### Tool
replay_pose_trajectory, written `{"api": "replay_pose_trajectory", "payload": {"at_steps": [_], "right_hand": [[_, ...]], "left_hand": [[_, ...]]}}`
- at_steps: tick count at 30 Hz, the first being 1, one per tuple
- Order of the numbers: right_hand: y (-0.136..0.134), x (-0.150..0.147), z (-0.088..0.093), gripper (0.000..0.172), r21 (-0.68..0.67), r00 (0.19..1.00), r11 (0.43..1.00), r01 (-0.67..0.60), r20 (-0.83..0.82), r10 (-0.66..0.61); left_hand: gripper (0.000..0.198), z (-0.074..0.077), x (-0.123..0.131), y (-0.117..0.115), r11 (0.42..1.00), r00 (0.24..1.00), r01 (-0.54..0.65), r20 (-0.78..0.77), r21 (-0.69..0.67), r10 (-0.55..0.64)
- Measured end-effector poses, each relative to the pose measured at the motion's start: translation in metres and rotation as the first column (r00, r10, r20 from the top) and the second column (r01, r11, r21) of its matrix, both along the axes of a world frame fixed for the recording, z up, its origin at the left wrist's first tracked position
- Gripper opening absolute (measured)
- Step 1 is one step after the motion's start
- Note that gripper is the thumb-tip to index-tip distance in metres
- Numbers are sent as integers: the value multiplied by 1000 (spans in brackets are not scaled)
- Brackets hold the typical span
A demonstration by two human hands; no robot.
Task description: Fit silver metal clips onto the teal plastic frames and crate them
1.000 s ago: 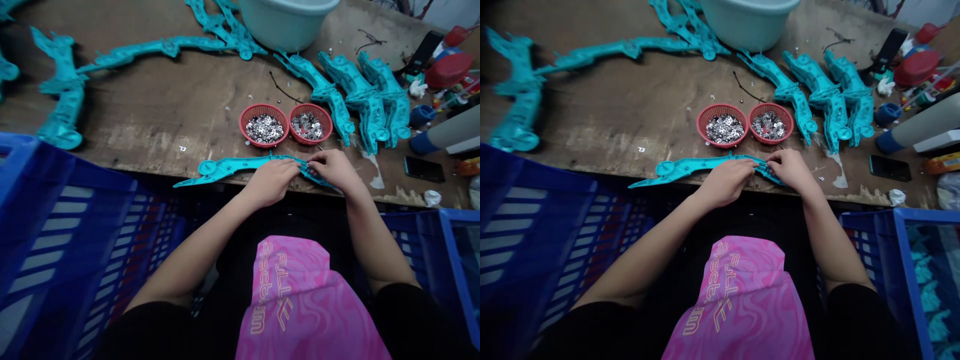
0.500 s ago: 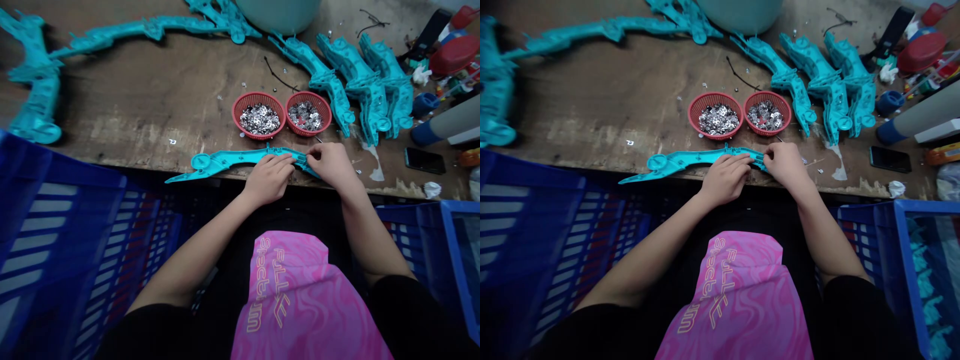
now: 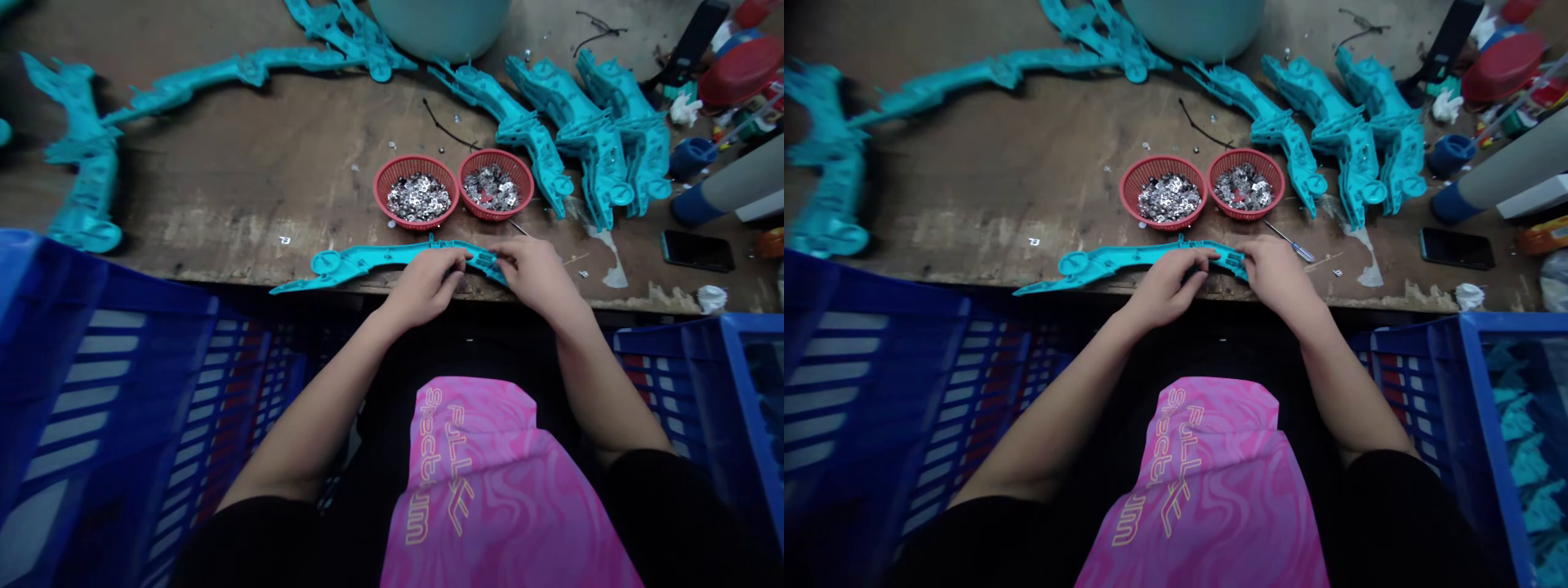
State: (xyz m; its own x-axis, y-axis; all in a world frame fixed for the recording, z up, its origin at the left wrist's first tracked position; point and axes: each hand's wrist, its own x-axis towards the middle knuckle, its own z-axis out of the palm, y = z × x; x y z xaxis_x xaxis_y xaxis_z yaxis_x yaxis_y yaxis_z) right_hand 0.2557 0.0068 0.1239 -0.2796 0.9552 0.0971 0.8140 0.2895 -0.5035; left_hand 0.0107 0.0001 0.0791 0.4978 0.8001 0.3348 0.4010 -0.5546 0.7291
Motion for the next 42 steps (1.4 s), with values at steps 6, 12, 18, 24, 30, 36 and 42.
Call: {"api": "replay_pose_trajectory", "payload": {"at_steps": [6, 12, 18, 24, 30, 36, 42], "right_hand": [[-19, 2, 30, 35, 62, 915, 996, -58, -396, 78], [-27, -10, 30, 21, 0, 856, 998, -62, -515, 53], [-9, 3, 23, 16, -109, 861, 987, -115, -506, 44], [29, 17, 20, 18, -18, 957, 990, -139, -261, 130], [60, 17, -1, 21, -55, 889, 902, -429, -201, 410], [76, 14, -18, 23, -54, 837, 842, -538, -158, 524], [83, 13, -18, 21, -141, 828, 819, -556, -182, 531]], "left_hand": [[15, 19, 17, -10, 969, 928, -154, 308, -193, 209], [37, 16, 40, -14, 959, 849, -110, 478, -261, 227], [30, 7, 33, -5, 985, 925, -150, 339, -80, 168], [43, -9, 11, 19, 974, 962, -30, -257, 227, 89], [38, -26, -2, 21, 959, 951, 18, -302, 283, 71], [33, -26, 1, 20, 968, 955, -16, -282, 250, 88], [31, -26, 2, 20, 968, 958, -21, -273, 249, 91]]}}
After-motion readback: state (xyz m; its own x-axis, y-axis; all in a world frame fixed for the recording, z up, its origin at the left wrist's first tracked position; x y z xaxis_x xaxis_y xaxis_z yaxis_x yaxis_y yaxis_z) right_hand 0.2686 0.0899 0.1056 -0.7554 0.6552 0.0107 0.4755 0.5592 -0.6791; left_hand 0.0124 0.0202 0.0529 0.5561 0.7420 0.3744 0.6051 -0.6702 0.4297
